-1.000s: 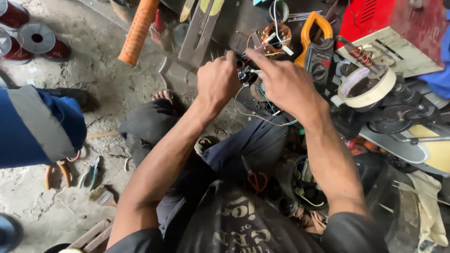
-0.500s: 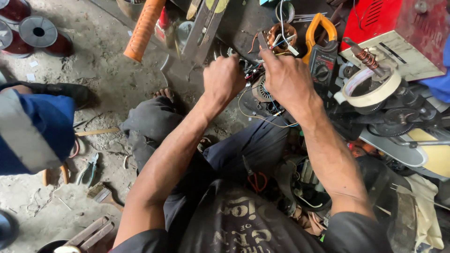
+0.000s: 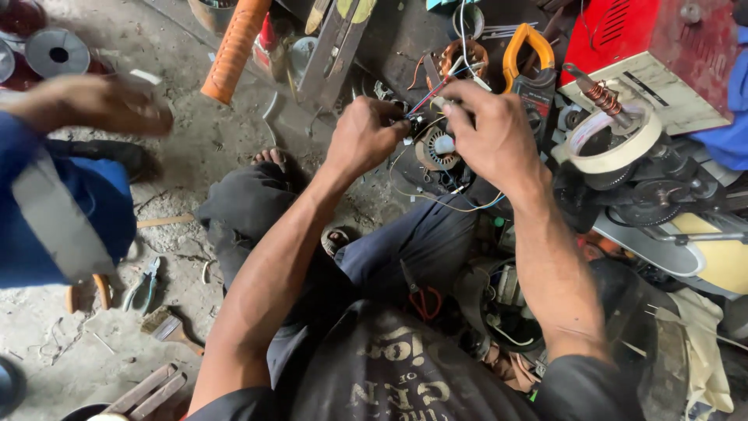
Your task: Repairing an electric motor by insulating and organizing wires using tape and scissors
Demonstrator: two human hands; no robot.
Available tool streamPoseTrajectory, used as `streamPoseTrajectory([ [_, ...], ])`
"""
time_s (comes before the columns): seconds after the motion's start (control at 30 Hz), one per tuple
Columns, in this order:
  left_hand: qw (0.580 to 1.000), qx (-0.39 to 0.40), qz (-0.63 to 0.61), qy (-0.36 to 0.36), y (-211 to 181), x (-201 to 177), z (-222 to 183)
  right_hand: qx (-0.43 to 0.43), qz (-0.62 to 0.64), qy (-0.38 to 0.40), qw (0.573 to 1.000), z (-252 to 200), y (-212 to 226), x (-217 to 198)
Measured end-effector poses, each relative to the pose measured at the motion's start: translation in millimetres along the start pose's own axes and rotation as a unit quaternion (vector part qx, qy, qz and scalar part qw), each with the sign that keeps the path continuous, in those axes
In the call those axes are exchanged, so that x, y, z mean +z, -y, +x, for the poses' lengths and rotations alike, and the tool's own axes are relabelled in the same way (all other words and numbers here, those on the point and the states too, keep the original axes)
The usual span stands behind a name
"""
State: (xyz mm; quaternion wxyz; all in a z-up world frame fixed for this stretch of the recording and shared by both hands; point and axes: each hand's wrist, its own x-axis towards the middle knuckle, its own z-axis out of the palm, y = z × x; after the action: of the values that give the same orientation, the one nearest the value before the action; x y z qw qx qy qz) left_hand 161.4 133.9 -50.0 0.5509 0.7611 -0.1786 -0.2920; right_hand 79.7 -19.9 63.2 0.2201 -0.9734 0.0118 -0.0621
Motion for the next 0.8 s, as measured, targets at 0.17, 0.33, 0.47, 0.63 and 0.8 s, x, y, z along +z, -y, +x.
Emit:
streamPoseTrajectory([
  [0.17,0.996,0.034,-0.083,0.029,5,-5,-7,0.098,0.107,0.054,0.988,-19,-6,13],
  [0.33,0.996,0.034,-0.074,0.036,5,-5,-6,0.133,0.227,-0.034,0.964,-27,-17,46],
  [0.47,0.996,0.029,-0.072,0.043,-1,-4,-10,0.151,0.293,-0.086,0.94,-20,-28,63],
  [0.63,0.996,0.051,-0.063,0.041,-2,-6,-13,0.173,0.337,-0.132,0.916,-14,-23,65],
  [0.8,0.994,0.066,-0.081,0.027,-10,-8,-17,0.198,0.363,-0.208,0.886,-26,-27,72],
])
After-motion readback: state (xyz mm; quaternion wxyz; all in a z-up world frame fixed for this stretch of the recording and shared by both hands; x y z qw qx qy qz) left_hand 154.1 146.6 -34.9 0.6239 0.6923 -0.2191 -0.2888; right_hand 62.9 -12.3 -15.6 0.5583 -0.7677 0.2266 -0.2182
